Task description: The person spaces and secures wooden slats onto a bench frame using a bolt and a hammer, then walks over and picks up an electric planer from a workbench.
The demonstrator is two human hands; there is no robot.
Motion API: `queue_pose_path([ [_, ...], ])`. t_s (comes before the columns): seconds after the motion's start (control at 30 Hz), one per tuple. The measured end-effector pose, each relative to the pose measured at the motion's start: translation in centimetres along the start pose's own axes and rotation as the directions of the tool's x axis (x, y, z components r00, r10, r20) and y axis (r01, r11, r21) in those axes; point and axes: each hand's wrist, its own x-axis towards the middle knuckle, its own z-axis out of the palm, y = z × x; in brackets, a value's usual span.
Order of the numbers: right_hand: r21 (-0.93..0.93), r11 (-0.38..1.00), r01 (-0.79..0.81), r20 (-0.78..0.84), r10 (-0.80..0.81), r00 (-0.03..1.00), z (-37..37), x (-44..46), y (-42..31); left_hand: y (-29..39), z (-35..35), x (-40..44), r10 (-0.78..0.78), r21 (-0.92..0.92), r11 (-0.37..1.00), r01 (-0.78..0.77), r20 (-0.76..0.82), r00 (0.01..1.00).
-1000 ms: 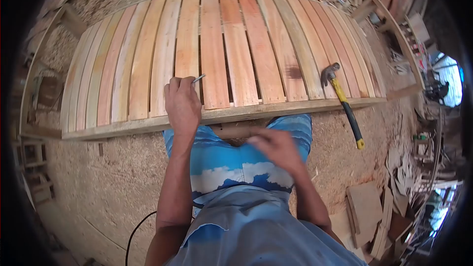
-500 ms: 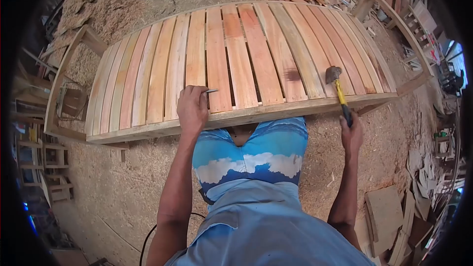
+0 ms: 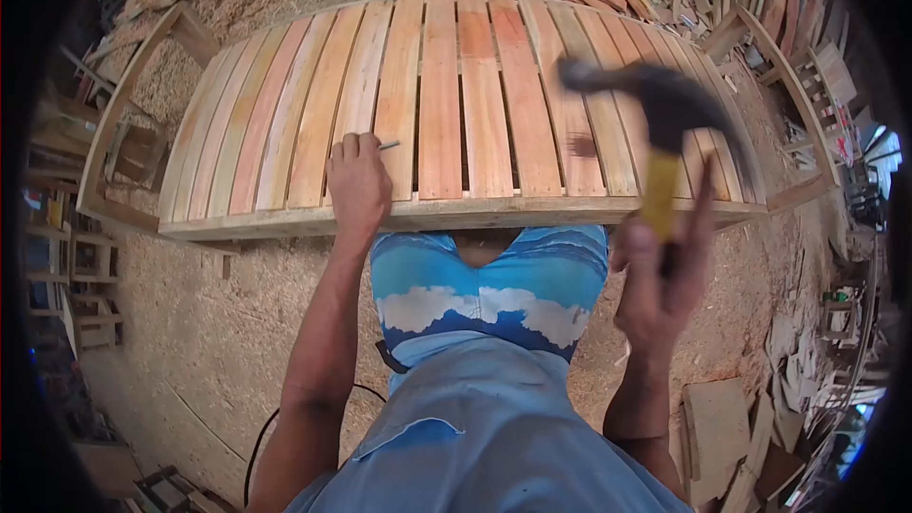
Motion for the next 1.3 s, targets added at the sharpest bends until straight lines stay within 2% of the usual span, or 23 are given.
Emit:
queue_pose_path([
  [0.03,0.167,0.982,0.088,-0.075,-0.076,0.994,0.7,1.5,-1.8,-0.1,0.3,-0.2,-0.008,-0.003,1.000,0.008,-0.002,1.000],
  [0.07,0.229,0.952,0.205,-0.169,-0.168,0.971,1.1,3.2,-3.7,-0.4,0.4,-0.3,-0.013,-0.003,1.000,0.013,-0.006,1.000],
  [0.13,0.314,0.906,0.284,-0.259,-0.206,0.944,2.6,4.2,-4.7,-0.7,0.1,-0.2,-0.026,0.006,1.000,0.026,-0.010,1.000],
  [0.17,0.343,0.908,0.242,-0.247,-0.162,0.956,3.5,3.9,-4.1,-0.8,0.2,-0.3,-0.033,0.010,0.999,0.033,-0.003,0.999],
  [0.23,0.006,0.976,0.218,0.062,-0.218,0.974,4.5,1.5,0.6,-0.7,0.3,-0.4,-0.037,0.006,0.999,0.037,0.005,0.999],
  [0.27,-0.329,0.886,0.328,0.373,-0.197,0.907,4.5,-0.9,5.2,-0.8,0.3,-0.5,-0.038,0.003,0.999,0.038,-0.004,0.999],
  [0.33,-0.426,0.889,0.166,0.569,0.120,0.814,6.5,-5.4,8.8,-1.1,0.4,-0.6,-0.052,0.017,0.999,0.052,-0.005,0.999],
  [0.43,-0.371,0.929,0.001,0.531,0.211,0.820,6.9,-2.2,6.4,-1.0,0.3,-0.6,-0.054,0.045,0.998,0.053,0.007,0.999],
  [0.53,-0.340,0.940,0.024,0.309,0.087,0.947,5.9,2.1,1.8,-0.7,0.3,0.1,-0.036,0.038,0.999,0.037,-0.009,0.999],
  [0.6,0.010,0.991,0.133,0.059,-0.133,0.989,6.2,3.8,0.0,-0.7,0.4,-0.1,-0.037,0.036,0.999,0.037,0.006,0.999],
  [0.63,0.115,0.966,0.231,-0.074,-0.224,0.972,6.6,4.3,-0.4,-0.8,0.5,-0.2,-0.044,0.034,0.998,0.044,0.006,0.999],
  [0.7,0.247,0.888,0.389,-0.208,-0.343,0.916,7.3,3.5,1.1,-0.9,0.6,-0.1,-0.051,0.027,0.998,0.051,0.001,0.999],
  [0.73,-0.053,0.954,0.295,0.104,-0.289,0.952,5.8,1.0,3.6,-0.8,0.7,-0.2,-0.052,0.025,0.998,0.052,0.009,0.999],
  [0.77,-0.203,0.951,0.232,0.307,-0.163,0.938,5.6,-1.1,6.0,-0.9,0.7,-0.2,-0.054,0.027,0.998,0.054,0.008,0.999],
  [0.8,-0.360,0.904,0.232,0.492,-0.028,0.870,5.4,-3.1,8.4,-0.9,0.5,-0.3,-0.055,0.030,0.998,0.055,0.009,0.998],
  [0.83,-0.372,0.910,0.184,0.596,0.082,0.799,6.3,-4.2,8.7,-0.8,0.4,-0.6,-0.056,0.037,0.998,0.055,0.015,0.998],
  [0.9,-0.351,0.935,0.038,0.533,0.166,0.830,6.3,-3.5,7.5,-0.7,0.3,-0.3,-0.055,0.048,0.997,0.055,0.002,0.998],
  [0.97,-0.314,0.949,-0.014,0.449,0.161,0.879,5.2,-2.6,5.1,-0.6,0.3,-0.8,-0.050,0.042,0.998,0.049,0.007,0.999],
  [1.07,-0.211,0.970,0.124,0.227,-0.075,0.971,3.4,1.4,1.4,-0.5,0.3,0.0,-0.033,0.036,0.999,0.034,-0.021,0.999],
  [1.13,-0.028,0.971,0.239,-0.012,-0.239,0.971,2.7,3.6,-1.1,-0.4,0.5,-0.4,-0.034,0.015,0.999,0.035,-0.022,0.999],
  [1.2,0.085,0.964,0.253,-0.056,-0.249,0.967,2.2,3.5,0.2,-0.5,0.6,-0.3,-0.039,-0.013,0.999,0.039,-0.037,0.999],
  [1.23,0.064,0.984,0.168,0.045,-0.171,0.984,0.8,2.0,4.2,-0.5,0.5,-0.7,-0.041,-0.017,0.999,0.041,-0.034,0.999],
  [1.3,-0.215,0.941,0.261,0.306,-0.189,0.933,1.4,-0.3,8.5,-0.5,0.5,-0.4,-0.047,-0.028,0.999,0.046,-0.058,0.997],
])
